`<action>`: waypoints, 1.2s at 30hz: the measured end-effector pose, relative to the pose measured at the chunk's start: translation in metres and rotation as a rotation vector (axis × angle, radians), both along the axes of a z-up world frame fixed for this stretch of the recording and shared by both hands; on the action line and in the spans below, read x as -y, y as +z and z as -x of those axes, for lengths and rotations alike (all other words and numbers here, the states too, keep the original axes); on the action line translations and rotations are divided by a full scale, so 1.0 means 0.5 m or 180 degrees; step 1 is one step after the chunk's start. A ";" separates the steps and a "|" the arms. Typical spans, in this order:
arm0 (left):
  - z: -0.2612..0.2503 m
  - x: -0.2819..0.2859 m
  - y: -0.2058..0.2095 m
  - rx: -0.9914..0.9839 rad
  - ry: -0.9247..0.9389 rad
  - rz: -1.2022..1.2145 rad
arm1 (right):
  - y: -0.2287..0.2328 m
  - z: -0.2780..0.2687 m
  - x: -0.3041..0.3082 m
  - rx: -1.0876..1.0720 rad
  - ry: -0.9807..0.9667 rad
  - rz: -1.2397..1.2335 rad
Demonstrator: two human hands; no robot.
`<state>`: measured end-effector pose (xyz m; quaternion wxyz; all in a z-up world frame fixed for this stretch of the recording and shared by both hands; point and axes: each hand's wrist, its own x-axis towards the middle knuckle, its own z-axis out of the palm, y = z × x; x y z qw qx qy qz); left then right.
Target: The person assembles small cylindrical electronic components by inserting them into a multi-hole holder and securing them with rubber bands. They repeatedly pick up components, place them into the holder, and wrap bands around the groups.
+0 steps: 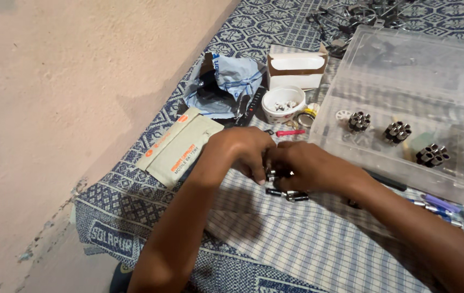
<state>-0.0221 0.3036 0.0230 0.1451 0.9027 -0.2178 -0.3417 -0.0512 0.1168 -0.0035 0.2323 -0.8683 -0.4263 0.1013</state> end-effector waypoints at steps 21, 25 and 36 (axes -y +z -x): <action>-0.025 -0.017 -0.025 0.0642 0.0291 0.0080 | -0.077 -0.048 0.008 0.0452 -0.0622 -0.0285; -0.034 -0.018 -0.034 0.0543 0.0191 0.0354 | -0.079 -0.057 0.013 -0.0099 -0.0701 -0.0518; -0.049 -0.005 -0.057 0.0806 -0.0069 0.0117 | -0.078 -0.051 0.007 -0.0560 -0.0598 -0.0852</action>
